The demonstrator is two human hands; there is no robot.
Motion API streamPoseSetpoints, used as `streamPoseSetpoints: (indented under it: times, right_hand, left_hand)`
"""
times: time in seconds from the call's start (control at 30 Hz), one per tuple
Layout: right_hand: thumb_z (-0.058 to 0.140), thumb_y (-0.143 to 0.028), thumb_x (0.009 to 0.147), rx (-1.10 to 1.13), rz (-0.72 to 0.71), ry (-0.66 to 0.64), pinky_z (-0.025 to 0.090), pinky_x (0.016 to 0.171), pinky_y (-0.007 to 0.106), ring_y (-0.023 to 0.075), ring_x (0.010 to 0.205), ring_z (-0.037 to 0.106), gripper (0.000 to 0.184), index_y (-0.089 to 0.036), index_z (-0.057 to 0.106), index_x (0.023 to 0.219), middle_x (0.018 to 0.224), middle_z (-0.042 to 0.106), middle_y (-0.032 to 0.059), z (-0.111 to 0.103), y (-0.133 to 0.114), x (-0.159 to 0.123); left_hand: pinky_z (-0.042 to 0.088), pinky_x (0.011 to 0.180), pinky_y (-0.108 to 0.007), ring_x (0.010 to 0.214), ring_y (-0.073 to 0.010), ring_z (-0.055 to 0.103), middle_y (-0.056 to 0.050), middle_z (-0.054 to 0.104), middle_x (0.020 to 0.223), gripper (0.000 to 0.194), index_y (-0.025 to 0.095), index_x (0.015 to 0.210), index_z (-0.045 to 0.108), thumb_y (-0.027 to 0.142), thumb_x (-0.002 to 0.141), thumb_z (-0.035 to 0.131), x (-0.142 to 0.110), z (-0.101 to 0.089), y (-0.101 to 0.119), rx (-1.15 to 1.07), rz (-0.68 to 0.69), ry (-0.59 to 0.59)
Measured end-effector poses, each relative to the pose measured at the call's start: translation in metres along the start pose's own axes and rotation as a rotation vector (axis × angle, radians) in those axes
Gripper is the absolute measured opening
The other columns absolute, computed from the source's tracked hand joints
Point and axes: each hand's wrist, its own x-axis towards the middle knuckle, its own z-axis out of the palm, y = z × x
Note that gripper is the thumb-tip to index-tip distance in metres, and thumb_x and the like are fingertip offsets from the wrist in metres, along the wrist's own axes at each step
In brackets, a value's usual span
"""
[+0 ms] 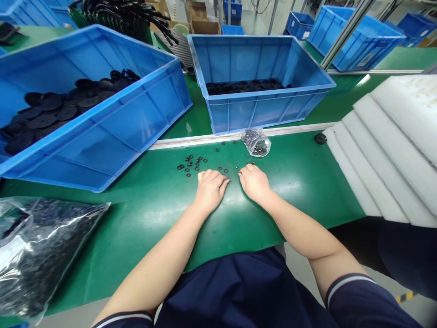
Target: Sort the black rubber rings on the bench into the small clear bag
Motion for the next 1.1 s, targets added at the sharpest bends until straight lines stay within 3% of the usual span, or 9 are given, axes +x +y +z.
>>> streamPoseSetpoints:
  times: [0.13, 0.27, 0.37, 0.5, 0.7, 0.93, 1.1]
  right_hand:
    - [0.046, -0.03, 0.102, 0.041, -0.013, 0.046, 0.047, 0.087, 0.034, 0.0251, 0.101, 0.058, 0.028, -0.016, 0.069, 0.107, 0.107, 0.065, 0.0122, 0.004, 0.004, -0.001]
    - [0.049, -0.026, 0.1, 0.062, -0.054, 0.033, 0.047, 0.086, 0.034, 0.0245, 0.1, 0.058, 0.024, -0.017, 0.07, 0.105, 0.105, 0.065, 0.0109, 0.005, 0.006, -0.001]
    - [0.05, -0.024, 0.099, 0.073, -0.05, 0.037, 0.048, 0.085, 0.034, 0.0245, 0.099, 0.058, 0.023, -0.017, 0.071, 0.103, 0.104, 0.065, 0.0113, 0.007, 0.006, 0.0]
    - [0.054, -0.022, 0.098, 0.144, -0.05, 0.076, 0.049, 0.087, 0.035, 0.0245, 0.098, 0.06, 0.018, -0.016, 0.071, 0.102, 0.103, 0.066, 0.0116, 0.011, 0.005, 0.002]
    - [0.053, -0.023, 0.099, 0.295, -0.215, 0.169, 0.05, 0.09, 0.034, 0.0219, 0.099, 0.06, 0.019, -0.017, 0.07, 0.104, 0.103, 0.066, 0.0101, 0.017, -0.01, 0.004]
    - [0.051, -0.02, 0.099, 0.198, -0.277, 0.122, 0.05, 0.088, 0.034, 0.0229, 0.097, 0.058, 0.023, -0.018, 0.073, 0.103, 0.099, 0.068, 0.0096, 0.023, -0.015, 0.008]
    - [0.045, -0.023, 0.102, 0.048, -0.275, 0.107, 0.05, 0.081, 0.036, 0.0244, 0.095, 0.054, 0.03, -0.018, 0.072, 0.114, 0.103, 0.067, 0.0121, 0.023, -0.021, -0.002]
  left_hand:
    - [0.036, 0.083, -0.04, 0.087, -0.024, 0.058, -0.005, 0.068, 0.081, 0.014, 0.02, 0.085, 0.066, 0.03, 0.093, 0.062, 0.005, 0.005, -0.004, -0.026, -0.096, 0.064]
    - [0.037, 0.083, -0.039, 0.089, -0.0246, 0.06, -0.006, 0.068, 0.087, 0.011, 0.019, 0.099, 0.066, 0.027, 0.093, 0.061, 0.013, 0.009, -0.021, -0.037, -0.215, 0.16]
    - [0.036, 0.084, -0.04, 0.095, -0.0269, 0.059, -0.007, 0.068, 0.093, 0.013, 0.021, 0.1, 0.069, 0.028, 0.091, 0.064, 0.02, 0.009, -0.029, -0.003, -0.199, 0.108]
    - [0.035, 0.085, -0.041, 0.094, -0.0262, 0.058, -0.007, 0.066, 0.09, 0.014, 0.021, 0.088, 0.07, 0.03, 0.093, 0.06, 0.024, 0.008, -0.028, 0.005, -0.182, 0.056]
    - [0.035, 0.083, -0.04, 0.093, -0.0258, 0.057, -0.006, 0.065, 0.086, 0.016, 0.021, 0.079, 0.065, 0.03, 0.092, 0.061, 0.021, 0.005, -0.024, 0.015, -0.193, 0.074]
    - [0.036, 0.084, -0.04, 0.092, -0.0253, 0.059, -0.005, 0.068, 0.088, 0.01, 0.021, 0.084, 0.065, 0.025, 0.092, 0.06, 0.019, 0.005, -0.027, -0.008, -0.251, 0.17]
    - [0.037, 0.087, -0.04, 0.093, -0.0244, 0.059, -0.005, 0.069, 0.091, 0.011, 0.021, 0.087, 0.066, 0.028, 0.092, 0.059, 0.001, -0.009, -0.032, -0.031, -0.259, 0.207]
